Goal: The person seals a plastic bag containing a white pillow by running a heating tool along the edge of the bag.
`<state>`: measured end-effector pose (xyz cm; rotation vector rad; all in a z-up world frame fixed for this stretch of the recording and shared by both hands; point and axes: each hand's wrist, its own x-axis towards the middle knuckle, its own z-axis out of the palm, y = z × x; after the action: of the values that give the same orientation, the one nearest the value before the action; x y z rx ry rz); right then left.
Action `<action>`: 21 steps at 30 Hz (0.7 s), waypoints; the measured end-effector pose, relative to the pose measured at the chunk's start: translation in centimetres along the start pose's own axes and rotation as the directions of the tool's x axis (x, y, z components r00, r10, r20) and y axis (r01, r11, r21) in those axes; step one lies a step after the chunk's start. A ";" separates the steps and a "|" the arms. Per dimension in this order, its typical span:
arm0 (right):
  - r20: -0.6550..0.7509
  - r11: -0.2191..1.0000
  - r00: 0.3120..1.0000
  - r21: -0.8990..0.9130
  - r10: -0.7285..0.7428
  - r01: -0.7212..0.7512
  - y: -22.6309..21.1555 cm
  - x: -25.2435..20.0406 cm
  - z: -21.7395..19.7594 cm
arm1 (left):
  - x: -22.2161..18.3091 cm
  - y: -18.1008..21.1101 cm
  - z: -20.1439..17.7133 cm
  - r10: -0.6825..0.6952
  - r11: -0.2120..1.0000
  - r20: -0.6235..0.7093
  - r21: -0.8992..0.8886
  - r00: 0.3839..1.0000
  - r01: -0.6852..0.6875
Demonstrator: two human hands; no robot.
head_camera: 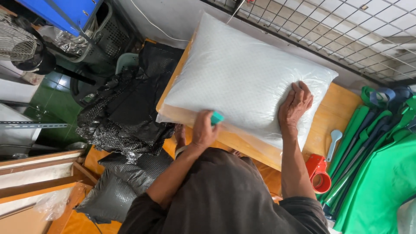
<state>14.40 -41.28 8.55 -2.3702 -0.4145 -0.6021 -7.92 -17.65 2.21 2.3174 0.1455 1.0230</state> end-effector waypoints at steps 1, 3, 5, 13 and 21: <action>-0.007 1.000 1.000 0.006 0.008 -0.008 -0.1 0.2 0.1 | 0.2 -2.1 -0.9 -0.100 0.993 -0.075 0.053 0.992 0.104; -0.023 1.000 1.000 0.008 -0.001 0.001 -0.1 0.0 0.3 | 0.4 -5.2 -3.3 -0.191 0.973 -0.149 0.102 0.970 0.207; -0.037 1.000 0.999 0.007 -0.011 0.011 0.0 -0.2 0.4 | 0.8 -7.9 -5.4 -0.275 0.940 -0.228 0.139 0.934 0.311; -0.079 1.000 0.997 -0.015 0.012 -0.013 -0.6 -0.4 0.1 | 0.5 -19.7 -6.8 -0.691 0.610 -0.462 0.039 0.556 0.791; -0.055 0.991 0.994 0.091 0.099 -0.094 -1.4 -1.0 -0.8 | 16.1 2.8 4.7 -0.151 0.971 -0.145 -0.205 0.978 0.119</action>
<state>12.68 -40.94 9.30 -2.2679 -0.2924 -0.5953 6.24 -16.97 11.61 2.0201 0.2522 1.1012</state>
